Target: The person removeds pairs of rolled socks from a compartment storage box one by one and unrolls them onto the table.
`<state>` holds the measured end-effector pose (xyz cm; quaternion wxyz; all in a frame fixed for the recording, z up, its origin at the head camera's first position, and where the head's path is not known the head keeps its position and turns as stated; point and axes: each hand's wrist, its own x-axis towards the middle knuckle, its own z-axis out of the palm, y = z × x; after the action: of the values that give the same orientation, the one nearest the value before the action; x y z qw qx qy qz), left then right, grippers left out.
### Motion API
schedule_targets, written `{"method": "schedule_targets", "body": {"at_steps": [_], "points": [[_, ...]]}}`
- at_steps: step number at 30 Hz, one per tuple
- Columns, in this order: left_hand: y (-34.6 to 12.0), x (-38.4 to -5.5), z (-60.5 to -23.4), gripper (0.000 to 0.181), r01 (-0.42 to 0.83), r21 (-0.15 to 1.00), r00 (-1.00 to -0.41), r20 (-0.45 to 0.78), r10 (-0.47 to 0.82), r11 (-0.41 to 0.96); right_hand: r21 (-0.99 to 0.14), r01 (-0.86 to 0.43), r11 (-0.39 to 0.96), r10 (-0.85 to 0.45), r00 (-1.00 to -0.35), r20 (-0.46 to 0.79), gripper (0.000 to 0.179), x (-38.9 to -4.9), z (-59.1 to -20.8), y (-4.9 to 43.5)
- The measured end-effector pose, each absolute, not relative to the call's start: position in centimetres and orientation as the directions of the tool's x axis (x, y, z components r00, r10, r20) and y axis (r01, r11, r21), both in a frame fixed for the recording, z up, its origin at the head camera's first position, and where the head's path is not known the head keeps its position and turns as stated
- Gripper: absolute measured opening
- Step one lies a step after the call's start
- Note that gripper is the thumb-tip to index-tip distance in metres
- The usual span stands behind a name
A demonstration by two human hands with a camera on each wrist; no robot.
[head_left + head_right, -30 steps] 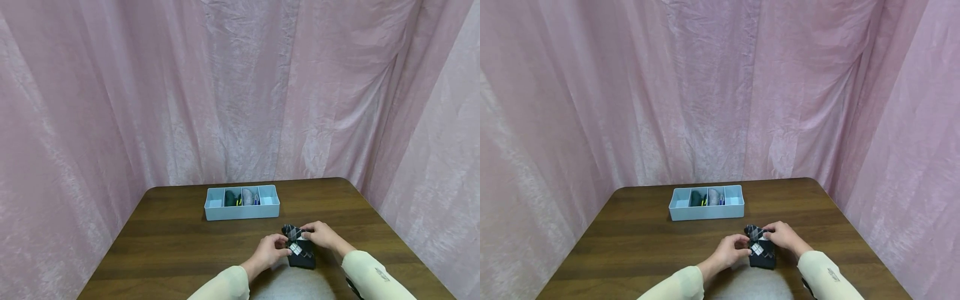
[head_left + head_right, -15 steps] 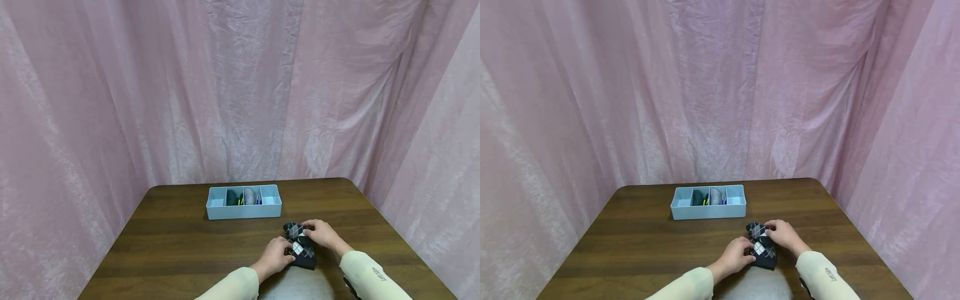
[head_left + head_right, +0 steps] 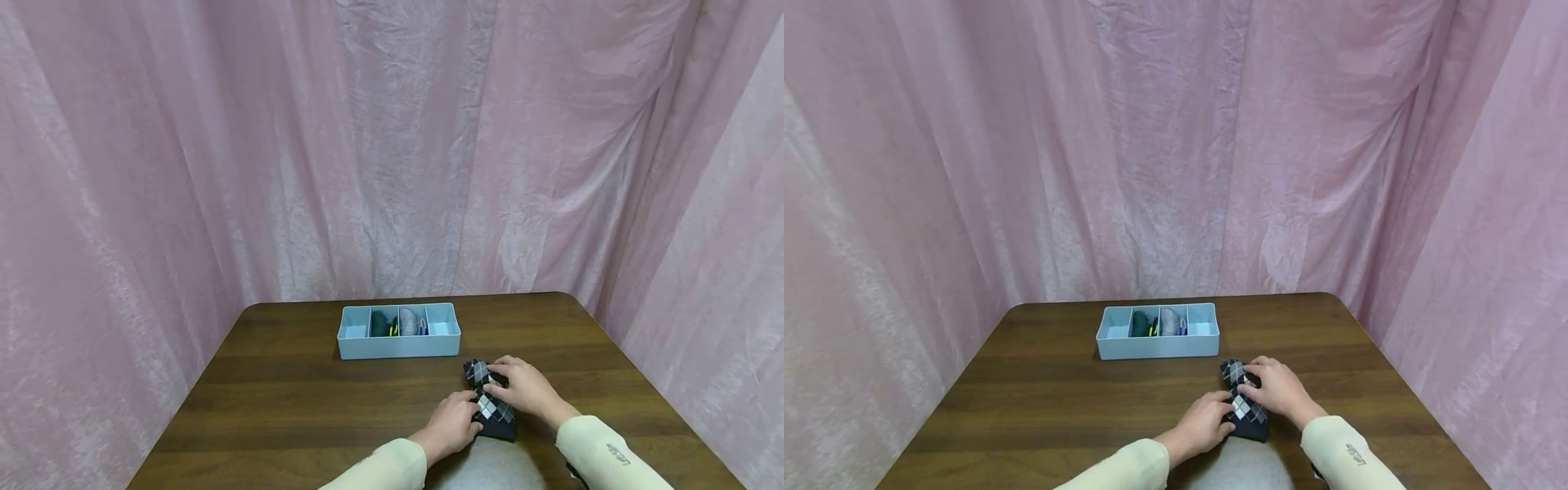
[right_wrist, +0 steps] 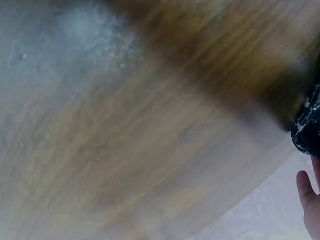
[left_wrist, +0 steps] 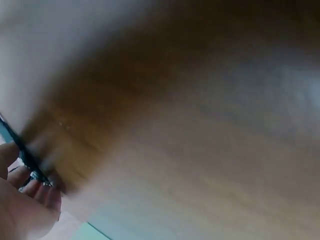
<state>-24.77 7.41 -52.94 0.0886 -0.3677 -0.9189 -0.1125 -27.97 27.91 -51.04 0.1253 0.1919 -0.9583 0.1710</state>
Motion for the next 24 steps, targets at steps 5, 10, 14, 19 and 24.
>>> {"method": "schedule_targets", "body": {"at_steps": [5, 10, 14, 19, 24], "points": [[7.1, -25.2, -52.7, 0.024, 0.723, 0.168, -0.690, 0.237, 0.684, 0.670, -0.289, -0.411, 0.864, -0.330, -0.898, 0.290, 0.034, -28.7, -51.5, 27.9], [7.0, -25.4, -53.1, 0.030, 0.723, 0.196, -0.690, 0.200, 0.695, 0.662, -0.398, -0.328, 0.857, -0.254, -0.940, 0.227, 0.030, -29.9, -51.6, 27.9], [7.0, -25.7, -53.2, 0.032, 0.719, 0.207, -0.694, 0.169, 0.700, 0.663, -0.477, -0.245, 0.844, -0.187, -0.968, 0.166, 0.036, -30.9, -51.3, 28.0], [7.1, -25.9, -53.3, 0.031, 0.726, 0.220, -0.686, 0.164, 0.709, 0.652, -0.484, -0.210, 0.849, -0.129, -0.972, 0.195, 0.039, -32.2, -51.0, 28.2], [6.9, -26.0, -53.5, 0.030, 0.744, 0.210, -0.668, 0.201, 0.716, 0.635, -0.312, -0.350, 0.883, -0.214, -0.893, 0.396, 0.018, -32.9, -51.1, 28.3]]}}
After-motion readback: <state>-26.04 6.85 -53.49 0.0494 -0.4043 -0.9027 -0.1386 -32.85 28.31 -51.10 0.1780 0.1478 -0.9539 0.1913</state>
